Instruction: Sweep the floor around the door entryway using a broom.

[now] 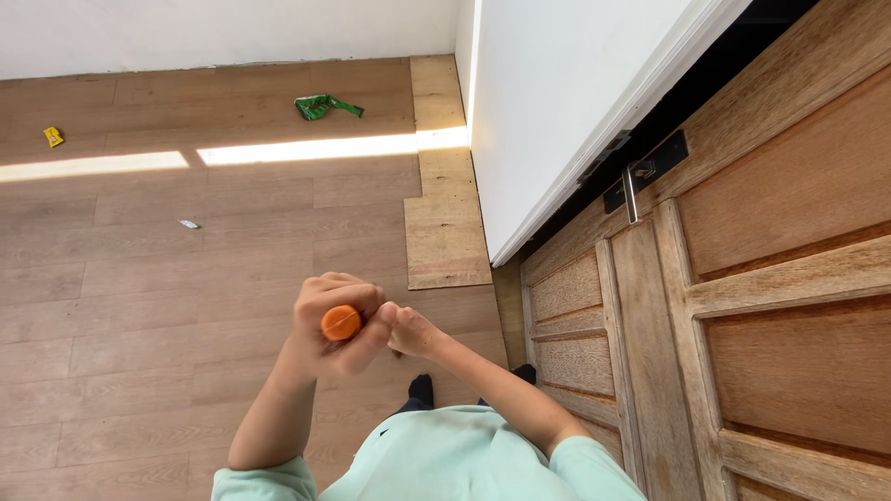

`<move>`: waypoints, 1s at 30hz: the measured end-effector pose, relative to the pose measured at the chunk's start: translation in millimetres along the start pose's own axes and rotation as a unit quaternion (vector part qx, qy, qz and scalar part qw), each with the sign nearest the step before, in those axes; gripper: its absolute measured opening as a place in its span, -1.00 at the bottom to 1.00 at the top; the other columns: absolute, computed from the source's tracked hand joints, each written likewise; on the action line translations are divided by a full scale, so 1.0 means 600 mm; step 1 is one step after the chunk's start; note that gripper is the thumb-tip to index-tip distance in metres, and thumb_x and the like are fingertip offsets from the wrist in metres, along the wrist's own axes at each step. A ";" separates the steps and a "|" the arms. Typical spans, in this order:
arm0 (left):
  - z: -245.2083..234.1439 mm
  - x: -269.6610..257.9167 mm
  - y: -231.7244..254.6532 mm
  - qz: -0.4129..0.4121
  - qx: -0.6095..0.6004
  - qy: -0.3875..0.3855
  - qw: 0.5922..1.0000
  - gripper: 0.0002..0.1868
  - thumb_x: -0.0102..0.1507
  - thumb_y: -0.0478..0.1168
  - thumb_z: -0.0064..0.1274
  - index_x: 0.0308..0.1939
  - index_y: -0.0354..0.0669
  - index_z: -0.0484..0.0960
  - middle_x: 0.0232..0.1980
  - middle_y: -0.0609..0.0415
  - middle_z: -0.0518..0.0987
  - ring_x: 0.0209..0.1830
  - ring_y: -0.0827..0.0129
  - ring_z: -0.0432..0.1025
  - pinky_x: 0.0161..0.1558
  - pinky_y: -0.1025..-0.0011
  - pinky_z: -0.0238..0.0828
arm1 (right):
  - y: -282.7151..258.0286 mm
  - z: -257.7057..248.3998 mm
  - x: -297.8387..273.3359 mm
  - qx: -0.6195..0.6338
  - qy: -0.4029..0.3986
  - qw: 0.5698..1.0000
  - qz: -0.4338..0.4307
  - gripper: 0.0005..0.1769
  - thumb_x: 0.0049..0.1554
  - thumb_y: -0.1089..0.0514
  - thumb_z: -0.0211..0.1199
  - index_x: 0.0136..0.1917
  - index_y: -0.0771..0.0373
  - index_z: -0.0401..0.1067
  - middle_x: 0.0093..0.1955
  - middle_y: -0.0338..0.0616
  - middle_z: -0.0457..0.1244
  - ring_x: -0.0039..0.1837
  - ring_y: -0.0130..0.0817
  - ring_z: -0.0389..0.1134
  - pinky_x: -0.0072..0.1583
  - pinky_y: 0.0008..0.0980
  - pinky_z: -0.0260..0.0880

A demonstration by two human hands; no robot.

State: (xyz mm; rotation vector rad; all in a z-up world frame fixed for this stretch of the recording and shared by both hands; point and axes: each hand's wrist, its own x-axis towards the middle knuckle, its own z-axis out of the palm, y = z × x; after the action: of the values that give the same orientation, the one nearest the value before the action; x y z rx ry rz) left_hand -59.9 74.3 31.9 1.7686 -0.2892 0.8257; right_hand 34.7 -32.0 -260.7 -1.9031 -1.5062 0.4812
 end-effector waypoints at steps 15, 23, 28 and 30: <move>-0.003 -0.054 -0.079 -0.022 -0.033 0.015 0.999 -0.59 0.12 -0.52 -0.05 -0.72 -0.14 0.15 -0.74 0.19 0.17 -0.79 0.49 0.02 -0.65 0.48 -0.06 | 0.053 -0.055 -0.023 0.003 -0.006 0.998 0.065 -0.73 0.21 0.10 0.28 0.11 0.24 0.35 0.00 -0.04 0.41 -0.03 -0.03 0.48 -0.02 -0.14 0.51; -0.001 -0.005 -0.063 0.071 -0.106 0.041 0.991 -0.62 0.11 -0.51 -0.09 -0.70 -0.10 0.15 -0.73 0.19 0.18 -0.79 0.45 0.09 -0.62 0.50 0.09 | 0.063 -0.068 -0.004 0.034 0.137 0.990 -0.005 -0.71 0.16 0.26 0.29 0.16 0.26 0.42 0.07 -0.08 0.41 0.02 -0.11 0.48 0.04 -0.26 0.55; 0.057 0.039 -0.103 0.068 -0.048 -0.082 0.993 -0.67 0.15 -0.40 0.02 -0.68 -0.09 0.32 -0.72 0.21 0.25 -0.78 0.46 0.13 -0.60 0.50 0.10 | 0.113 -0.067 0.035 0.190 0.074 0.979 0.003 -0.85 0.17 0.14 0.32 -0.05 0.22 0.42 -0.17 -0.25 0.38 -0.14 -0.39 0.46 -0.07 -0.43 0.52; 0.078 0.041 -0.133 0.057 -0.036 -0.123 0.990 -0.65 0.17 -0.38 0.07 -0.69 -0.10 0.33 -0.74 0.21 0.23 -0.79 0.46 0.10 -0.62 0.49 0.02 | 0.130 -0.067 0.043 0.340 0.057 0.937 0.046 -0.82 0.20 0.10 0.27 -0.05 0.24 0.40 -0.19 -0.25 0.35 -0.16 -0.42 0.44 -0.10 -0.45 0.49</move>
State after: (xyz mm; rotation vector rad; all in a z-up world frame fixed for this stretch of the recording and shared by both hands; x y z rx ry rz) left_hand 21.6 65.4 -18.2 1.7986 -0.5820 0.6678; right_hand 123.4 -27.3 -282.7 -1.4191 -0.9931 0.7996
